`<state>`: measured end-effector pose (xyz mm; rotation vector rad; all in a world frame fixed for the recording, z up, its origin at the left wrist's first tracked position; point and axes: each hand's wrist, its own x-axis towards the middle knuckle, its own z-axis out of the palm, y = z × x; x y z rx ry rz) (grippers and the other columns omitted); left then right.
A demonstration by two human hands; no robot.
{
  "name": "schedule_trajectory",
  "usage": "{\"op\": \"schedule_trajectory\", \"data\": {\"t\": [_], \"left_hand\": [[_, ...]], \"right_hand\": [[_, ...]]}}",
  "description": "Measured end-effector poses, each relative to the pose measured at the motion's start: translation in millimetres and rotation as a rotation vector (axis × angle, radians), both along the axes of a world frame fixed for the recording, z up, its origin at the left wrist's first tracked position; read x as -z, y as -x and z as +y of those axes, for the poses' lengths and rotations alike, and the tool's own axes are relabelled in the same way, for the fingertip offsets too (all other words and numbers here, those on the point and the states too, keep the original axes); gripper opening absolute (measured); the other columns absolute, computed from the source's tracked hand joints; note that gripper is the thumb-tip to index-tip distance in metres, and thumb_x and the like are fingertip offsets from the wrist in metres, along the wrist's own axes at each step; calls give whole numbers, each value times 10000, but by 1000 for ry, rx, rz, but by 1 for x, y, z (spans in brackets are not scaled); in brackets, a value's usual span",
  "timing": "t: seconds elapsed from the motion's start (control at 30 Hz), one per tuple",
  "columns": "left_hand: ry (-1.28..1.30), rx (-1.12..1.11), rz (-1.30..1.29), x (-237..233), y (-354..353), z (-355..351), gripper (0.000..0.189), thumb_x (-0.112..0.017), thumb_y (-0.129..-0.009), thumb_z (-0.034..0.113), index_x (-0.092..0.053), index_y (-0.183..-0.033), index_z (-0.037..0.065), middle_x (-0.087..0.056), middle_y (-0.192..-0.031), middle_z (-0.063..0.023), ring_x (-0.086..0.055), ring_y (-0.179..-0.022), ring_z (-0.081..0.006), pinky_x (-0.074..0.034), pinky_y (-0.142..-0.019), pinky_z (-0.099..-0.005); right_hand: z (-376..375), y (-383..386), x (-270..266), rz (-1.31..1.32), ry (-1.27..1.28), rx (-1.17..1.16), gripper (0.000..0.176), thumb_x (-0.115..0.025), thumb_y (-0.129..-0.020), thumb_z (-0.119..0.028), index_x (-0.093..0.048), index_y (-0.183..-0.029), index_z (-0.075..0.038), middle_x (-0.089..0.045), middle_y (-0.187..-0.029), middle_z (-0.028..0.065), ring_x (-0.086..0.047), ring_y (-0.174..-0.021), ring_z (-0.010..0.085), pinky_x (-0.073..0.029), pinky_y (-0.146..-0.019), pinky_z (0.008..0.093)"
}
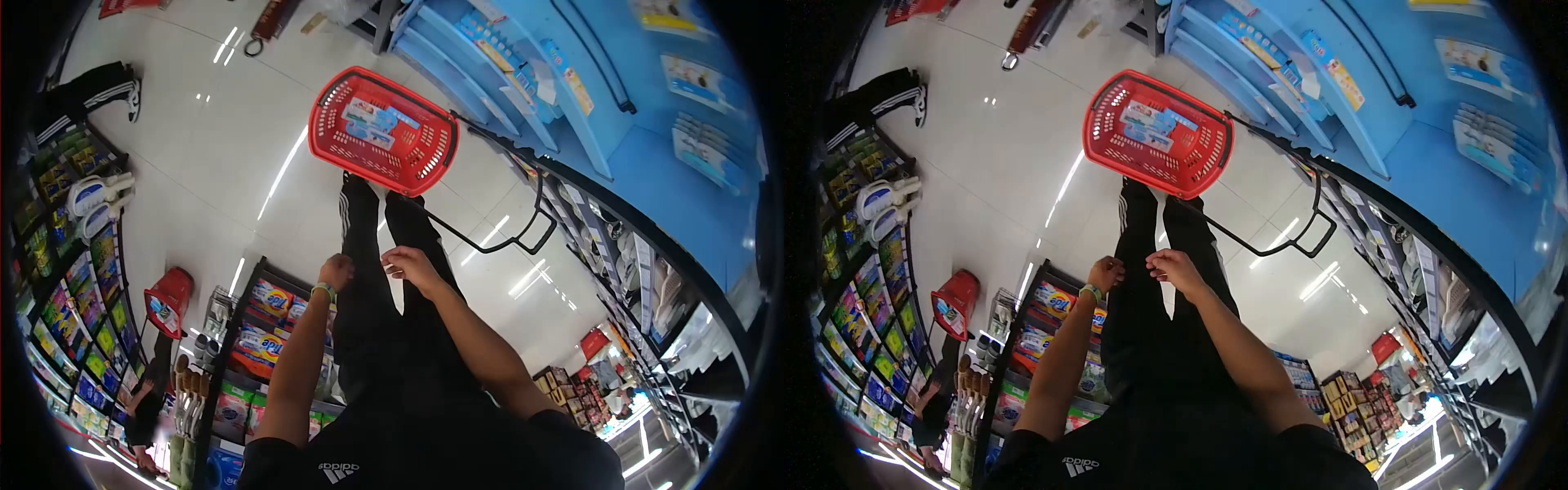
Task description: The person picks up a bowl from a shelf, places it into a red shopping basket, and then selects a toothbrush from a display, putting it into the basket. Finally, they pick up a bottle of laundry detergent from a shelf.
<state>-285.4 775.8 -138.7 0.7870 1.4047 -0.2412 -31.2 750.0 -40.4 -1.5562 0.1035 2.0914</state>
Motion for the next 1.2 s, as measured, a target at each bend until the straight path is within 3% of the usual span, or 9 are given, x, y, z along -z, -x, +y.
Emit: {"op": "schedule_trajectory", "data": {"t": [0.17,0.27,0.33,0.6,0.7,0.97,1.07,1.13,1.2], "left_hand": [[-6,71,-25,39,-52,11,196,-542,-853,120,-600,-999,3,-677,-835,-106,-645,-675,-172,-522,-638,-307],[69,-62,-63,64,-73,7,191,-547,-849,119,-604,-989,2,-680,-838,-118,-663,-694,-187,-532,-666,-313],[14,200,-26,72,-89,16,181,-513,-900,127,-587,-1019,11,-663,-879,-82,-644,-721,-149,-512,-607,-268],[49,142,-15,103,-117,44,219,-468,-909,165,-605,-960,1,-680,-844,-114,-677,-720,-194,-534,-663,-307],[123,95,11,133,-118,57,248,-420,-947,182,-602,-980,18,-674,-857,-97,-659,-711,-176,-523,-636,-300],[-6,89,-56,225,-146,113,258,-433,-982,234,-567,-1057,27,-657,-928,-114,-677,-732,-198,-549,-636,-304],[-13,194,-38,262,-168,135,219,-464,-972,195,-567,-1071,29,-659,-927,-123,-687,-749,-207,-559,-649,-319],[-181,323,-62,288,-185,142,189,-484,-958,150,-572,-1081,38,-663,-936,-128,-692,-757,-216,-568,-665,-342],[-332,592,-31,320,-194,151,204,-519,-914,110,-561,-1100,38,-667,-979,-133,-690,-823,-228,-561,-714,-351]], "right_hand": [[-16,-1,29,160,207,245,195,-530,-927,-195,-612,-1036,-56,-624,-955,25,-593,-817,107,-483,-746,255],[-30,5,46,260,322,423,182,-549,-913,-181,-608,-1046,-73,-619,-940,4,-573,-817,99,-467,-756,260],[-29,6,53,281,356,459,196,-562,-898,-166,-602,-1069,-80,-613,-931,-8,-559,-810,97,-458,-755,259],[-26,14,82,484,352,718,232,-602,-885,-177,-594,-1097,-84,-615,-933,13,-561,-791,113,-457,-701,269],[-21,18,89,587,329,841,264,-607,-885,-186,-575,-1127,-85,-616,-932,14,-561,-784,115,-448,-676,269],[-26,29,139,765,293,1143,300,-594,-889,-218,-564,-1146,-67,-609,-956,42,-526,-759,125,-432,-640,270],[-35,36,166,822,221,1276,321,-578,-895,-221,-557,-1167,-52,-609,-983,51,-517,-770,134,-434,-641,272],[-40,40,187,852,213,1360,321,-570,-900,-223,-555,-1171,-50,-610,-984,48,-519,-776,135,-437,-645,274],[-44,44,207,877,201,1414,320,-556,-909,-228,-550,-1171,-44,-613,-988,53,-539,-775,136,-446,-652,280]]}}
